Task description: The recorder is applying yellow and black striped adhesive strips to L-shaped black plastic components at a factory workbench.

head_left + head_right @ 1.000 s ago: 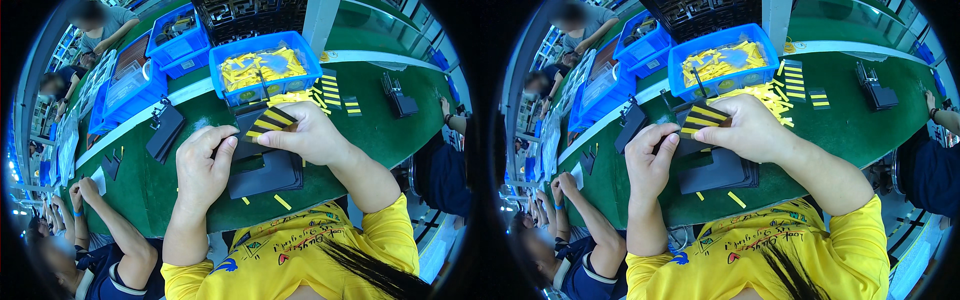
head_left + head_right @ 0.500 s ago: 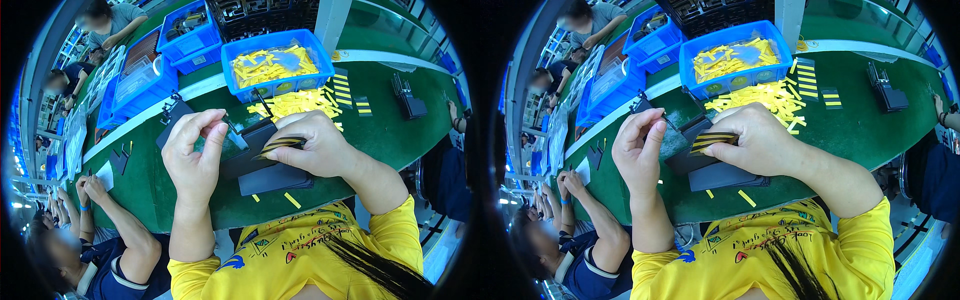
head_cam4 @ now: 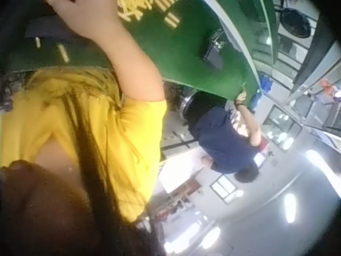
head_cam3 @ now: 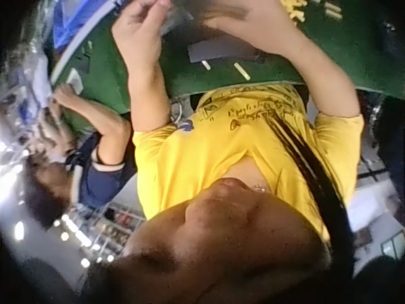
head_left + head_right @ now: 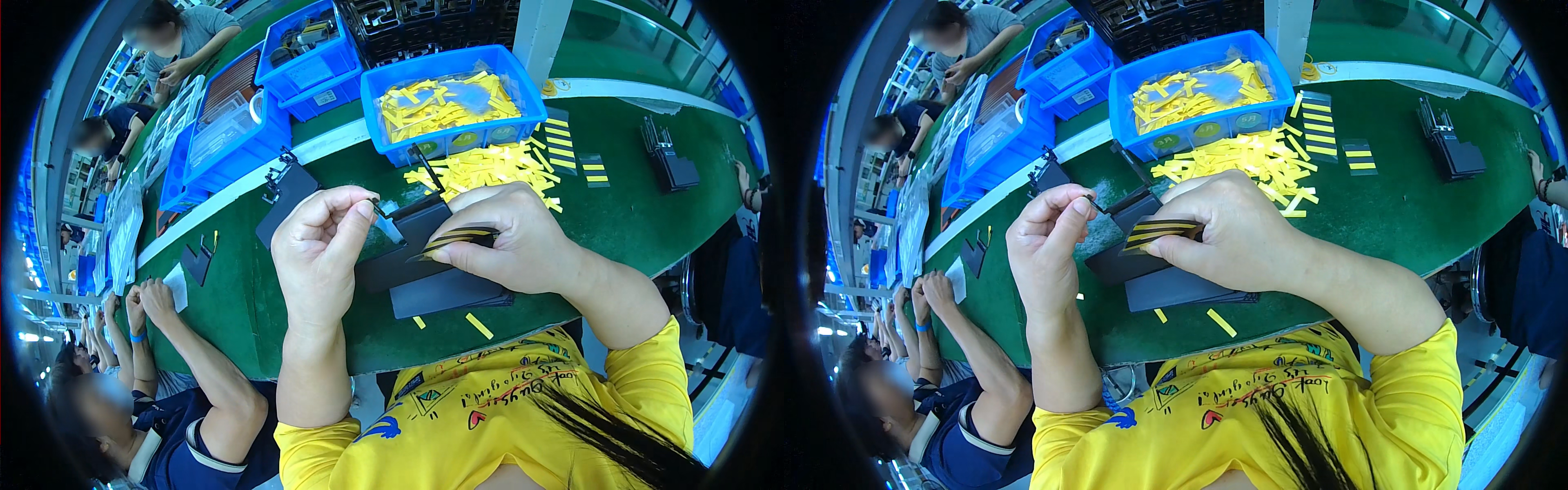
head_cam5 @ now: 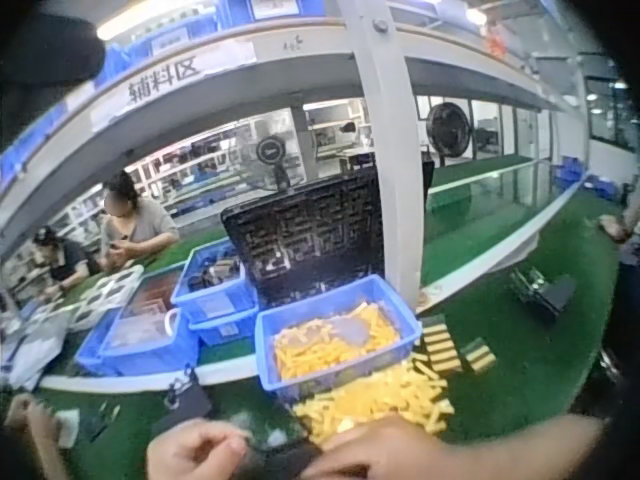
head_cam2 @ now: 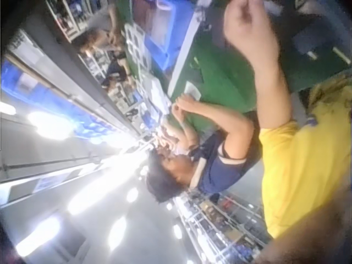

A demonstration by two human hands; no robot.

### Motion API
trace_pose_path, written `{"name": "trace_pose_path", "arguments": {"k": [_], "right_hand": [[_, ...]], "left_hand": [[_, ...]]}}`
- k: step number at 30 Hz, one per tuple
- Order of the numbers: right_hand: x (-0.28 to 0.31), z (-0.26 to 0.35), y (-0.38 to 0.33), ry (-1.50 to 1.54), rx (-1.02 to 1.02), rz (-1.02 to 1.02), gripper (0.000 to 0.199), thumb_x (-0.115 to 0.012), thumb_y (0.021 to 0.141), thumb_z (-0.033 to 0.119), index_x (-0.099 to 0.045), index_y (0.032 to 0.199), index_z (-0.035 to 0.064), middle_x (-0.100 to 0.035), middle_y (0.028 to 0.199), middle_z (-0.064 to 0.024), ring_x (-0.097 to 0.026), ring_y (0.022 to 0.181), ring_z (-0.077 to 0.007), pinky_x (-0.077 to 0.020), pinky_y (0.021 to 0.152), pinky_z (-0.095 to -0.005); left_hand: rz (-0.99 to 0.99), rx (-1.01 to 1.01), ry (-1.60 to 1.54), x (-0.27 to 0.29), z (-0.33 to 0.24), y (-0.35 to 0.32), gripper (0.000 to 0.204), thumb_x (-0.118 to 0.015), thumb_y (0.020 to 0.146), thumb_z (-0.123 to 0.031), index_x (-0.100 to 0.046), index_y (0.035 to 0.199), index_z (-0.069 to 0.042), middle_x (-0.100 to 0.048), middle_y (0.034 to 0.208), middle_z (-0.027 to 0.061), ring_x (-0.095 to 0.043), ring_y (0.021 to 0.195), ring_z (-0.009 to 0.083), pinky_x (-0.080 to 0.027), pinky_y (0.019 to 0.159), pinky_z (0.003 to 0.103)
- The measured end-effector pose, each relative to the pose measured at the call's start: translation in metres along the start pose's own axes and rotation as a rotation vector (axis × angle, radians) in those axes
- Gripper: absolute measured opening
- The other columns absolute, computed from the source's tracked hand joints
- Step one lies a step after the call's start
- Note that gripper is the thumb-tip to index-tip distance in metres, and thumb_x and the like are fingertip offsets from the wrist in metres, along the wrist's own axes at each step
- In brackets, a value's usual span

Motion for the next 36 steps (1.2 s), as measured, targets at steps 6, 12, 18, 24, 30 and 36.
{"name": "trace_pose_path", "arguments": {"k": [6,12,18,24,30,36], "right_hand": [[-0.001,0.000,0.001,-0.017,-0.001,-0.085,0.014,-0.068,0.075,0.008,-0.069,0.087,0.0012,-0.065,0.070,-0.0093,-0.061,0.061,-0.0192,-0.0478,0.057,-0.0293],[0.006,-0.018,0.001,0.144,-0.102,-0.270,0.021,-0.068,0.081,0.012,-0.066,0.096,-0.0024,-0.063,0.088,-0.0087,-0.060,0.077,-0.0158,-0.0474,0.070,-0.0270],[0.010,-0.018,0.001,0.105,-0.172,-0.202,0.021,-0.067,0.082,0.014,-0.066,0.093,-0.0031,-0.060,0.081,-0.0092,-0.058,0.071,-0.0172,-0.0455,0.065,-0.0273],[0.005,-0.020,0.003,0.027,-0.171,-0.141,0.020,-0.069,0.080,0.013,-0.067,0.093,-0.0019,-0.061,0.078,-0.0093,-0.059,0.068,-0.0164,-0.0471,0.063,-0.0276],[0.000,-0.019,0.003,0.176,-0.247,-0.150,0.018,-0.070,0.079,0.009,-0.068,0.093,-0.0007,-0.064,0.076,-0.0081,-0.060,0.066,-0.0124,-0.0478,0.060,-0.0258],[0.002,-0.026,0.002,0.128,-0.153,-0.257,0.015,-0.070,0.079,0.009,-0.070,0.091,-0.0003,-0.064,0.075,-0.0068,-0.058,0.064,-0.0108,-0.0467,0.059,-0.0244]], "left_hand": [[0.140,-0.047,0.100,-0.008,0.005,0.002,0.042,-0.069,0.079,-0.001,-0.051,0.117,0.001,-0.064,0.080,0.0054,-0.059,0.074,0.0100,-0.047,0.071,0.023],[0.004,-0.053,0.455,0.028,0.020,0.023,0.008,-0.061,0.084,-0.005,-0.064,0.090,0.000,-0.061,0.075,0.0039,-0.054,0.068,0.0092,-0.044,0.064,0.024],[-0.270,0.121,0.988,0.097,0.028,0.046,0.017,-0.062,0.084,-0.015,-0.067,0.094,-0.002,-0.068,0.084,0.0137,-0.065,0.076,0.0226,-0.050,0.071,0.031],[0.009,-0.232,0.536,0.031,0.009,0.024,0.018,-0.070,0.076,-0.006,-0.066,0.093,-0.001,-0.064,0.086,0.0091,-0.062,0.076,0.0181,-0.049,0.071,0.027],[0.253,-0.358,0.399,-0.021,0.006,0.002,0.028,-0.070,0.075,0.000,-0.061,0.101,-0.002,-0.063,0.084,0.0071,-0.061,0.073,0.0132,-0.049,0.066,0.024],[0.372,0.286,-0.169,-0.016,0.024,0.012,0.013,-0.068,0.081,0.000,-0.060,0.092,-0.002,-0.060,0.081,-0.0013,-0.054,0.069,0.0032,-0.045,0.063,0.019]]}}
Point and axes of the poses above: each hand's wrist, its own y-axis towards the middle knuckle, its own x-axis out of the back of the hand, z = x × y, the point moved 3 cm from there along y, towards the middle knuckle
